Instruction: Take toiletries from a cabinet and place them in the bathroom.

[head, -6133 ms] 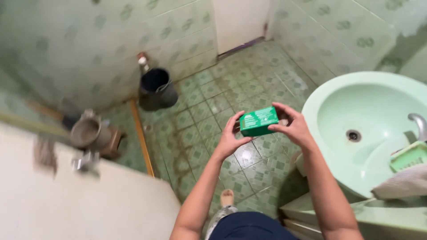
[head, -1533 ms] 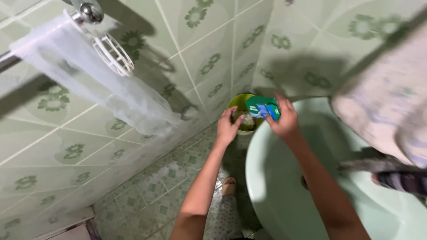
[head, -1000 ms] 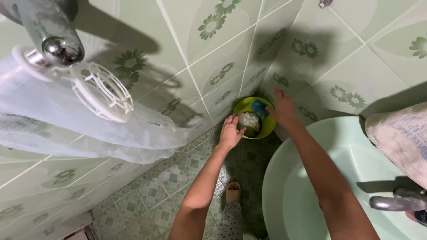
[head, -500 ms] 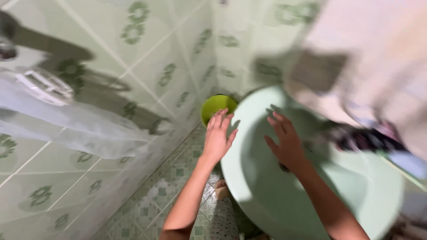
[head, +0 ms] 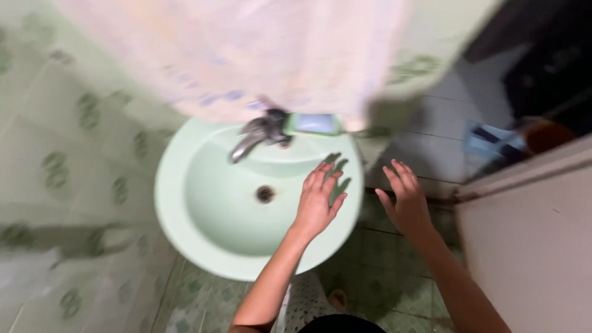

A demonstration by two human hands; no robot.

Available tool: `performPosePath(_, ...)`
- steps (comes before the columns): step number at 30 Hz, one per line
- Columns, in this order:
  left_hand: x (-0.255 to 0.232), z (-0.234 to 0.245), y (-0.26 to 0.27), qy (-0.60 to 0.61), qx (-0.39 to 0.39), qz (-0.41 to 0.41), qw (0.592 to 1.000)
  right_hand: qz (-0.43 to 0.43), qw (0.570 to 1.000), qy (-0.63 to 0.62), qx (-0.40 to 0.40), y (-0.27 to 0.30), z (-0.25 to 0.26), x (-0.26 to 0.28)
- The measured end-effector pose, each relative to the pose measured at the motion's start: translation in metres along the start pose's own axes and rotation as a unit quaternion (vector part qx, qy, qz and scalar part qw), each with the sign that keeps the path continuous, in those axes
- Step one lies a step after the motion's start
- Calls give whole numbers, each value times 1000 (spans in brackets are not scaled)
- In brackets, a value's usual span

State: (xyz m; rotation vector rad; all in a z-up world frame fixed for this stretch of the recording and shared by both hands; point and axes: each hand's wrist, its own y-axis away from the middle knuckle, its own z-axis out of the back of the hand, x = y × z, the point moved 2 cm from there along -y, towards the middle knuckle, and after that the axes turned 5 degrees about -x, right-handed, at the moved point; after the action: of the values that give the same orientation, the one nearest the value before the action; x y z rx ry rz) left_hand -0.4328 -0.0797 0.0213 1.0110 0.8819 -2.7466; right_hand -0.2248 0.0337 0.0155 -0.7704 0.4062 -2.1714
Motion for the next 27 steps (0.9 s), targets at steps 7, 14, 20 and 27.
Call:
performPosePath(7, -83, -142, -69, 50, 66, -74, 994, -48, 994, 75, -65, 22, 66, -136)
performPosePath(14, -114, -300, -187, 62, 95, -118, 987, -113, 978, 167, -57, -9, 88, -293)
performPosePath(20, -116, -427, -330, 24, 98, -107, 989, -130, 968, 208, -53, -93, 113, -439)
performPosePath(27, -106, -529, -483, 16, 87, -62, 994, -118, 966, 229, -37, -208, 125, -590)
